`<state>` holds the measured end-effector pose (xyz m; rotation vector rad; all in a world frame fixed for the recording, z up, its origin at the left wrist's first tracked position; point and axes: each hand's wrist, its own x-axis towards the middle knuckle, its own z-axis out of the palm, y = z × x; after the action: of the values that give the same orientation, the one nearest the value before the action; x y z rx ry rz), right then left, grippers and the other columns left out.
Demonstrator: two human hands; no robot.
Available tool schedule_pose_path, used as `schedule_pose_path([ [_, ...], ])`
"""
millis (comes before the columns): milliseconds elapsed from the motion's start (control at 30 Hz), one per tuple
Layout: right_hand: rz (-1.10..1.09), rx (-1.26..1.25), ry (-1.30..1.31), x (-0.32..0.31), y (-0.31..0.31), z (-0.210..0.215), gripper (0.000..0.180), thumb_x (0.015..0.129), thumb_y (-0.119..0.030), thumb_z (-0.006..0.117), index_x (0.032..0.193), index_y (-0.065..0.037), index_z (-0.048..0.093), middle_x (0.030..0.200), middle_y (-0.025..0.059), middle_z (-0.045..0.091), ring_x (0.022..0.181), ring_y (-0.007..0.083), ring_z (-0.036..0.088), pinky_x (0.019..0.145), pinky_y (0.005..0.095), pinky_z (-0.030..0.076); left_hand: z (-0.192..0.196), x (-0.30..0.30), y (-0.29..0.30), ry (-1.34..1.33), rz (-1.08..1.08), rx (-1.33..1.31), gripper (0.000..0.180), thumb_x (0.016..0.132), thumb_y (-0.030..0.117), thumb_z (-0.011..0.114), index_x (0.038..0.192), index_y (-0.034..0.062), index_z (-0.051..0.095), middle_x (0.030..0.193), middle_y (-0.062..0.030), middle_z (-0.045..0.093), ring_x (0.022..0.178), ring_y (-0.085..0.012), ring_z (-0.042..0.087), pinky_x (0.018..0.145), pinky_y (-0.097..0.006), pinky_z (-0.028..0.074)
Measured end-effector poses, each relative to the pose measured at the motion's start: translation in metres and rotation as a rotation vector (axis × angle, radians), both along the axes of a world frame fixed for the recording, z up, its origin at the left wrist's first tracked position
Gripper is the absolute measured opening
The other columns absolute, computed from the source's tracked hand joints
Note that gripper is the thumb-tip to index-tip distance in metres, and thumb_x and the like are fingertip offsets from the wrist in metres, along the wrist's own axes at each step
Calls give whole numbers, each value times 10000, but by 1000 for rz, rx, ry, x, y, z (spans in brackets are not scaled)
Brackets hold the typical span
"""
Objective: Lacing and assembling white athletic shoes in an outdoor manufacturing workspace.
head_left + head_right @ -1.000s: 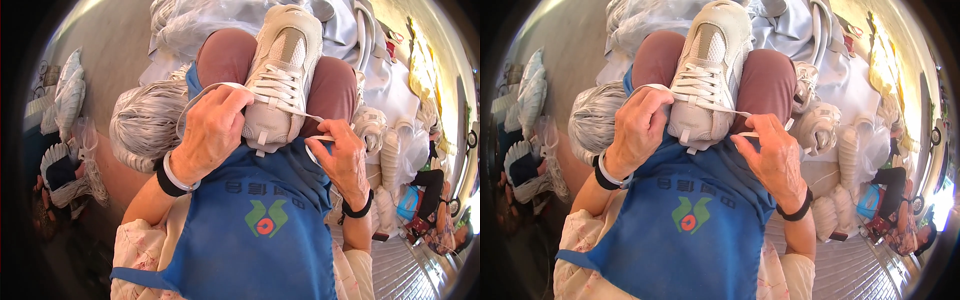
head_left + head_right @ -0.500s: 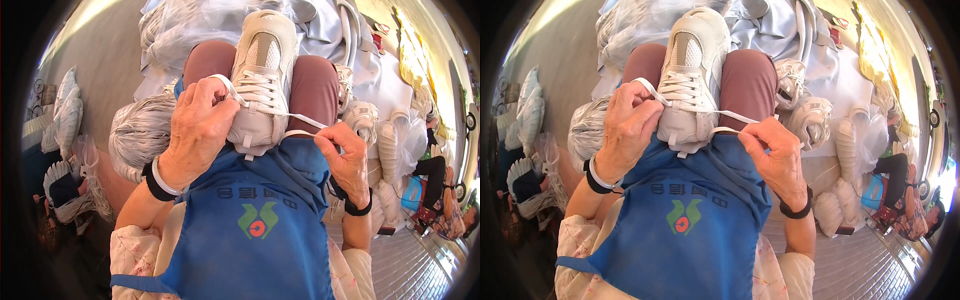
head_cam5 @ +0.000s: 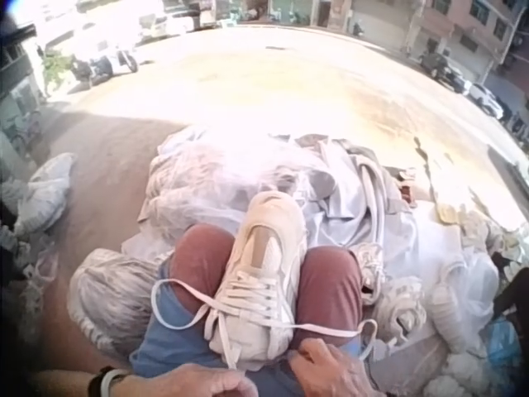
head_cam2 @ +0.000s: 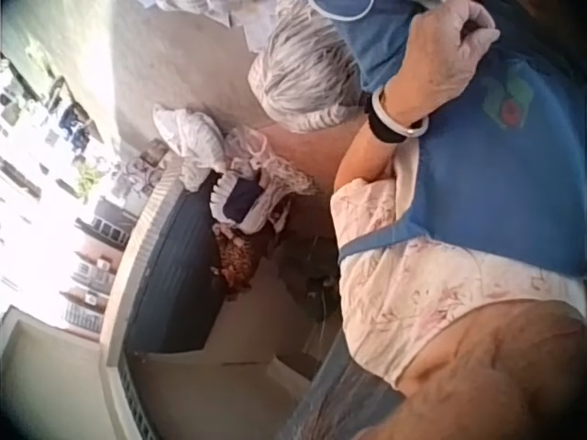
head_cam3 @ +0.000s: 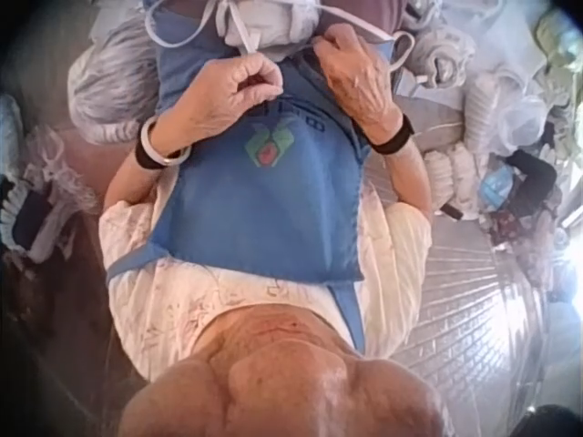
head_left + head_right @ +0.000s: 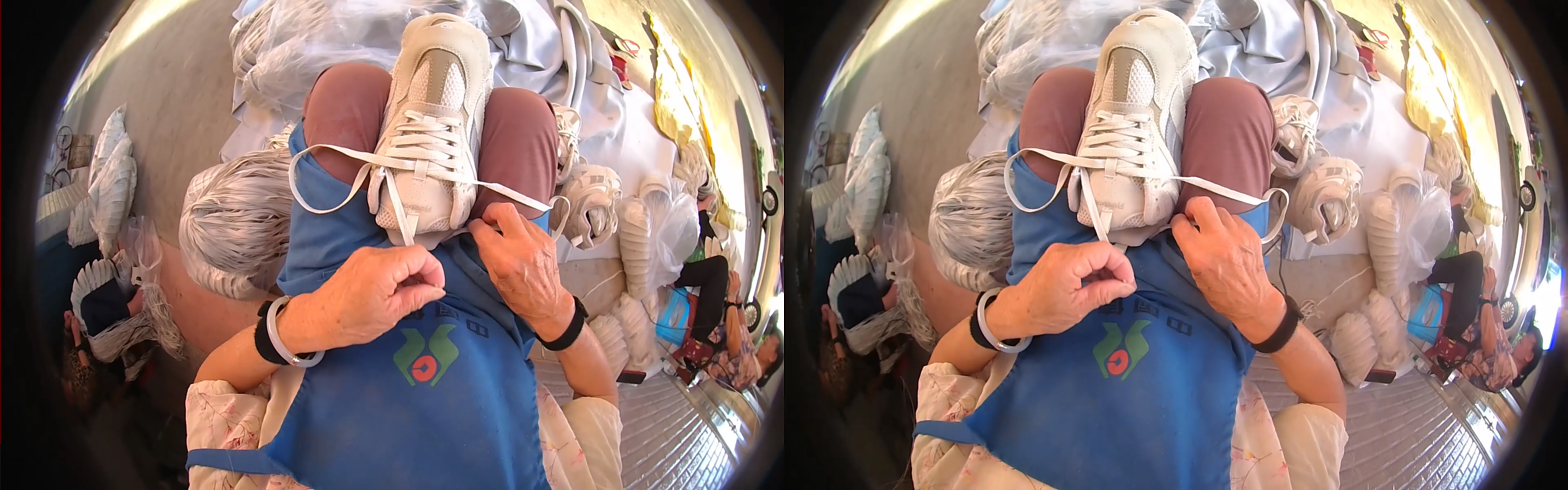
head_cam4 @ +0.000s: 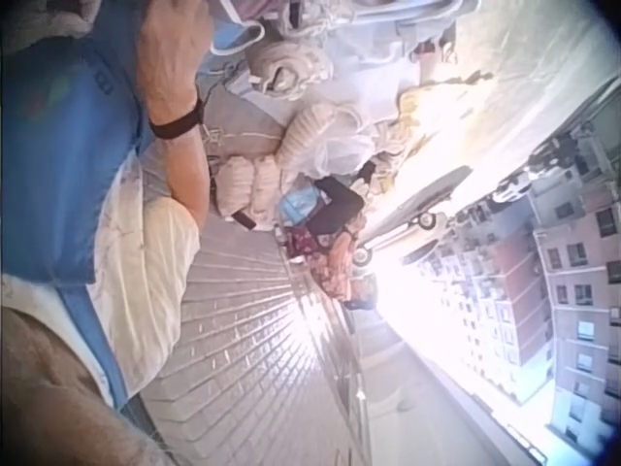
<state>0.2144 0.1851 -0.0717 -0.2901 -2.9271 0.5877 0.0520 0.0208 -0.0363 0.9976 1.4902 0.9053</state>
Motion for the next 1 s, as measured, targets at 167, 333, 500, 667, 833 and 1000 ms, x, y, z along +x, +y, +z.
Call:
schedule_pose_path([
  [167, -60, 11, -58, -4, -4, 3, 160, 757, -35, 636, 916, -31, 617, 931, 88, 528, 722, 243, 612, 620, 362, 498, 6, -16, 17, -91, 228, -156, 99, 965, 95, 563, 962, 5, 524, 720, -45, 593, 617, -110, 566, 561, -290, 473],
  [333, -63, 51, -207, -7, -5, 4, 138, 792, -21, 660, 923, -50, 630, 931, 86, 542, 711, 257, 618, 610, 362, 500, -16, -18, 27, 287, 207, 100, 91, 951, 77, 578, 975, -9, 593, 702, -46, 605, 592, -78, 548, 539, -241, 448],
  [500, -398, -653, 35, -8, 9, 22, 97, 886, -45, 611, 981, -27, 614, 804, 143, 610, 673, 298, 615, 602, 369, 487, -25, -6, 32, 389, 339, 230, 86, 875, 41, 623, 955, 39, 592, 702, -176, 635, 628, -353, 636, 566, -373, 492],
  [667, -287, -561, 14, -14, 14, 23, 88, 892, -69, 632, 967, -23, 638, 729, 151, 623, 630, 313, 619, 576, 355, 484, -25, 0, 40, 324, 371, 233, 149, 878, 44, 627, 1025, 48, 605, 734, -175, 656, 658, -347, 658, 580, -360, 506],
  [833, -344, -527, 123, -21, 10, 22, 111, 891, -100, 642, 981, -39, 664, 776, 142, 660, 682, 317, 653, 580, 358, 505, -27, 0, 42, 284, 385, 213, 199, 897, 45, 620, 1096, 44, 618, 757, -162, 676, 665, -286, 687, 603, -321, 524],
  [1000, -308, -436, 157, -29, 15, 19, 89, 892, -121, 635, 953, -60, 656, 745, 112, 623, 639, 317, 617, 541, 376, 478, -35, 0, 44, 281, 406, 272, 207, 955, 30, 570, 1146, -16, 637, 866, -65, 728, 775, -61, 658, 647, -219, 539],
])
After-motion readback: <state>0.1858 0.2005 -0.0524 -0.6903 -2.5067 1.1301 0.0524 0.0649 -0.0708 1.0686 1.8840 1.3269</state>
